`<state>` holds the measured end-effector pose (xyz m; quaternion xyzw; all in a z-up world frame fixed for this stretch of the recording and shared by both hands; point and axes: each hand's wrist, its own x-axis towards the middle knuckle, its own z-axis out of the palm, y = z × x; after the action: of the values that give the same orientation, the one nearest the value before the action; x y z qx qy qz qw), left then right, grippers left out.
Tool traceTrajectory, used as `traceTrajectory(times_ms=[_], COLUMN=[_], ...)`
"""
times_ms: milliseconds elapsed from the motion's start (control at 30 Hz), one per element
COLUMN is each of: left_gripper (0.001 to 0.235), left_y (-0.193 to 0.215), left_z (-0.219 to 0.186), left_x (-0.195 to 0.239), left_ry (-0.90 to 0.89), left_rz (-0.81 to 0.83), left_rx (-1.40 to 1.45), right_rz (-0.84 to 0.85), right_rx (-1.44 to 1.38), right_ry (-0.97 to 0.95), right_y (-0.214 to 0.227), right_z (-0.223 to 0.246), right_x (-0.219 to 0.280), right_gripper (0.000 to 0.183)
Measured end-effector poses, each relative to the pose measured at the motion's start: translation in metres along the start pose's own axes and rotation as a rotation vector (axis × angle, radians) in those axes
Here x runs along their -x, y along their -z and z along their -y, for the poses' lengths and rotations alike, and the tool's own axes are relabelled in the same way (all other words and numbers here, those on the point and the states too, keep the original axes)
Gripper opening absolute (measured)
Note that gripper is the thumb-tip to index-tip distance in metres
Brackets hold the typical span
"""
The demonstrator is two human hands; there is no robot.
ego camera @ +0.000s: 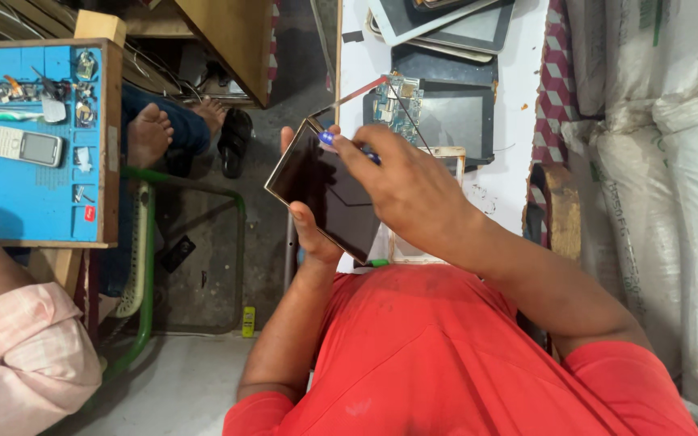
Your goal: The person cleans a small circuit board and a tablet screen using a toothbrush. They scrub the components and the screen surface, then place the items back on the table.
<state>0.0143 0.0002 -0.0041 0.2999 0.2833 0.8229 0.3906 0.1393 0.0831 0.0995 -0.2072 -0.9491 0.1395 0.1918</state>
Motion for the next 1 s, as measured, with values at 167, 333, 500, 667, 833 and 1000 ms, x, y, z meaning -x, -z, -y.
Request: traceTrajectory(times_ms=[167, 333, 500, 667, 833, 1000], left_gripper=[0.105, 0.099, 0.088, 0.084, 0.093, 0.099], left_y=[0.009, 0.019, 0.025, 0.004, -0.015, -0.025], left_z=[-0.001, -0.017, -0.024, -0.020, -0.021, -0.023], left_x=[0.001, -0.002, -0.004, 0.007, 0.017, 0.015], left_ry=[-0.081, -0.074, -0.077, -0.005, 0.107, 0.115], left_rz=[-0.071, -0.048, -0.081, 0.064, 0.146, 0.197], left_rx=[0.061, 0.172, 0.380, 0.669, 0.737, 0.678], right_rz=[0.028, 0.321, 0.331, 0.063, 0.030, -0.056], right_rx=[0.043, 0.078, -0.268, -0.728, -1.133, -1.193], right_ry=[0.017, -0.059, -0.267, -0.666, -0.681, -0.567], right_y=[-0.017, -0.016, -0.024, -0.039, -0.051, -0.052], right_z=[0.006, 0.008, -0.019, -0.044, -0.051, -0.045], right_x=[0.019, 0.064, 0.109, 0.133, 0.133, 0.130], right_gripper=[0.052, 0.059, 0.040, 0.033, 0.033, 0.026])
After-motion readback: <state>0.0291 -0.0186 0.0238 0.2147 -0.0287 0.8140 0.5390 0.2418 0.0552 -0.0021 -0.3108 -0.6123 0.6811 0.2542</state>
